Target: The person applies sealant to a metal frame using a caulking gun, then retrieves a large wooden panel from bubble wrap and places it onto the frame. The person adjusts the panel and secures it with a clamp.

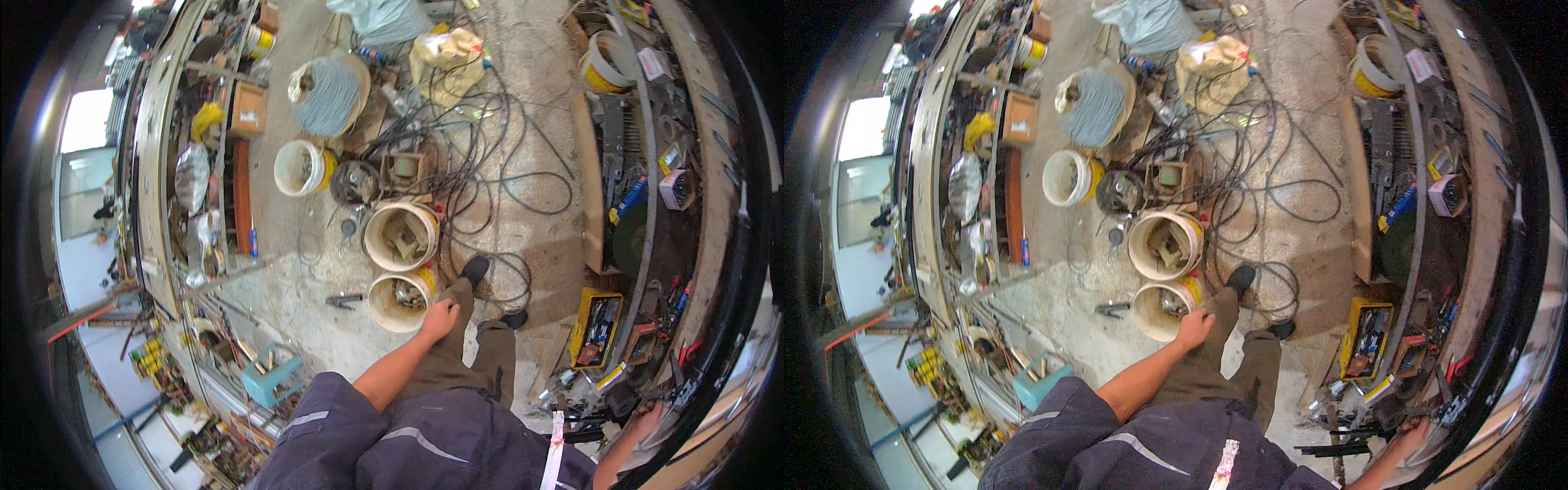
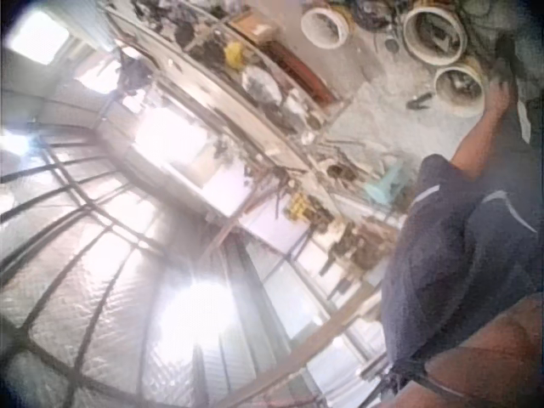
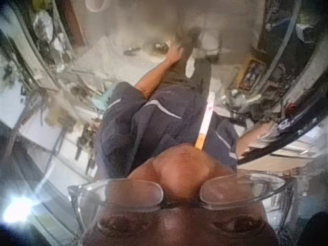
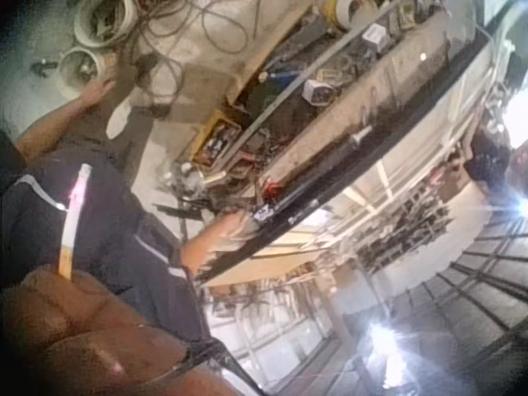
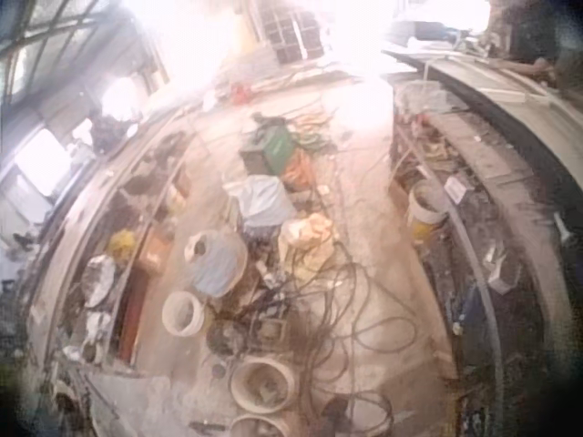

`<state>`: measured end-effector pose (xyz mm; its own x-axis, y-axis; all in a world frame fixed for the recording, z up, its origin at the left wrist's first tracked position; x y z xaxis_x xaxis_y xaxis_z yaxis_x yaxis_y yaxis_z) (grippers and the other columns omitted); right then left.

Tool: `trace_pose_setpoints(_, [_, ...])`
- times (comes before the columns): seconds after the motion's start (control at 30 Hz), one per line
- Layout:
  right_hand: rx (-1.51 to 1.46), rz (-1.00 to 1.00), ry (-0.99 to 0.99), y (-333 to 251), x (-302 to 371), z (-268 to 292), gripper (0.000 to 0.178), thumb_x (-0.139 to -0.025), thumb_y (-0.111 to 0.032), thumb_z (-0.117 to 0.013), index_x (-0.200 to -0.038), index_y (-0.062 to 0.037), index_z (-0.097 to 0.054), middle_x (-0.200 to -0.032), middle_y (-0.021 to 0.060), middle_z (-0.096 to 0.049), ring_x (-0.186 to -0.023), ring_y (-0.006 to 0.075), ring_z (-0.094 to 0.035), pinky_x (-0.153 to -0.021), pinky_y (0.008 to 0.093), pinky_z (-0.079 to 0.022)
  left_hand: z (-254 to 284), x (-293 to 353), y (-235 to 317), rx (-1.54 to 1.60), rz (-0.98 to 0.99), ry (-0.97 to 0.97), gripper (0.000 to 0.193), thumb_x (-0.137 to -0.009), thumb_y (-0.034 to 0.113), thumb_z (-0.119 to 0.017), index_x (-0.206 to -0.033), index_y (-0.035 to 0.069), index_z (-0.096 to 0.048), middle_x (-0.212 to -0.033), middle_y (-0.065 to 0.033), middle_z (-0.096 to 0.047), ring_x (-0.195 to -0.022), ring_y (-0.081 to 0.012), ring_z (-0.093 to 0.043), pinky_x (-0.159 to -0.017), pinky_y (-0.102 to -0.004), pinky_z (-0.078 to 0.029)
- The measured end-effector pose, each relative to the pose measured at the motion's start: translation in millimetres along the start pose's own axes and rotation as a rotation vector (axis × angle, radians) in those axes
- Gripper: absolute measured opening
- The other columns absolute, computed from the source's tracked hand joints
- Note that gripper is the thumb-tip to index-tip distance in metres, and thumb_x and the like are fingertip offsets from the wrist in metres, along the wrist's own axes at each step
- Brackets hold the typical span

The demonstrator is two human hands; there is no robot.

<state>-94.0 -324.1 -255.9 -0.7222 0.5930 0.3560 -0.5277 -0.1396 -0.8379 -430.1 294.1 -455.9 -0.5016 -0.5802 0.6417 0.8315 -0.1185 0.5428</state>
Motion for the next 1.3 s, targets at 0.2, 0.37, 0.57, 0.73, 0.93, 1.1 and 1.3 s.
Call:
trace_pose_setpoints(0.2, [-0.005,-0.022,-0.046,20,-17,13,0.022,-0.099,-0.029,-0.059,-0.092,-0.0081,-0.057,-0.068,-0.0003,-0.05,-0.049,0.0097,-0.041,-0.043,0.025,-0.034,25,-34,7,-0.186,-0.089,-0.029,0.034,-0.094,0.033,-0.06,-0.104,0.002,-0.069,-0.095,-0.0276,-0.069,-0.093,-0.0463,-0.066,-0.083,-0.0535,-0.052])
trace_pose_setpoints(0.37, [0.078,0.108,0.014,-17,28,-25,0.025,-0.1,-0.029,-0.055,-0.095,-0.0052,-0.06,-0.07,0.0021,-0.056,-0.05,0.0127,-0.05,-0.043,0.0284,-0.039,19,-48,31,-0.251,-0.217,-0.147,0.034,-0.093,0.034,-0.061,-0.102,0.002,-0.07,-0.094,-0.0269,-0.069,-0.093,-0.0465,-0.066,-0.083,-0.0542,-0.052])
trace_pose_setpoints(0.57, [-0.043,0.18,-0.021,2,48,-20,0.026,-0.097,-0.018,-0.058,-0.116,-0.0008,-0.063,-0.082,0.0047,-0.065,-0.061,0.0155,-0.063,-0.057,0.0284,-0.052,0,-35,85,-0.339,-0.368,-0.236,0.033,-0.092,0.031,-0.059,-0.1,0.002,-0.07,-0.095,-0.0269,-0.069,-0.093,-0.0452,-0.066,-0.084,-0.0524,-0.052])
trace_pose_setpoints(0.73, [0.036,0.101,-0.21,82,167,0,0.017,-0.093,-0.006,-0.058,-0.107,0.0012,-0.065,-0.082,0.0069,-0.068,-0.066,0.0136,-0.065,-0.061,0.0263,-0.052,-11,13,155,-0.449,-0.512,-0.326,0.034,-0.092,0.031,-0.058,-0.099,0.0,-0.07,-0.093,-0.0264,-0.069,-0.094,-0.0445,-0.066,-0.081,-0.0498,-0.052])
trace_pose_setpoints(0.93, [-0.109,-0.49,-0.186,337,367,131,0.028,-0.083,-0.003,-0.068,-0.11,0.0056,-0.066,-0.085,0.0151,-0.07,-0.068,0.0217,-0.071,-0.054,0.0334,-0.058,-64,23,102,-0.535,-0.639,-0.45,0.034,-0.094,0.027,-0.057,-0.09,-0.005,-0.069,-0.085,-0.0289,-0.068,-0.084,-0.0436,-0.067,-0.075,-0.0489,-0.05])
trace_pose_setpoints(1.1, [-0.566,-0.918,0.138,575,593,271,0.022,-0.086,-0.003,-0.061,-0.105,0.0059,-0.067,-0.08,0.0162,-0.069,-0.061,0.0274,-0.068,-0.048,0.0393,-0.055,-139,182,114,-0.594,-0.713,-0.657,0.031,-0.094,0.025,-0.058,-0.094,-0.004,-0.068,-0.068,-0.0169,-0.067,-0.059,-0.0263,-0.066,-0.062,-0.0407,-0.051])
trace_pose_setpoints(1.3, [-0.748,-0.979,0.505,613,748,327,0.004,-0.085,-0.004,-0.059,-0.084,-0.0007,-0.062,-0.078,0.0139,-0.068,-0.062,0.0254,-0.069,-0.05,0.0379,-0.057,-258,373,90,-0.988,-1.243,-0.904,0.037,-0.095,0.032,-0.059,-0.098,-0.003,-0.069,-0.084,-0.023,-0.07,-0.078,-0.0392,-0.069,-0.073,-0.0446,-0.052])
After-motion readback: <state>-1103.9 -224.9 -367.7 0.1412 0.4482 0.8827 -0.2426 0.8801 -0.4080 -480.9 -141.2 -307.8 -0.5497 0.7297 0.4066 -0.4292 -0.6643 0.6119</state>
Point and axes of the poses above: each hand's wrist, its own x-axis away from the middle knuckle, its own z-axis out of the back of the hand, y = z × x, the point moved 6 cm from there along -x, towards the middle knuckle
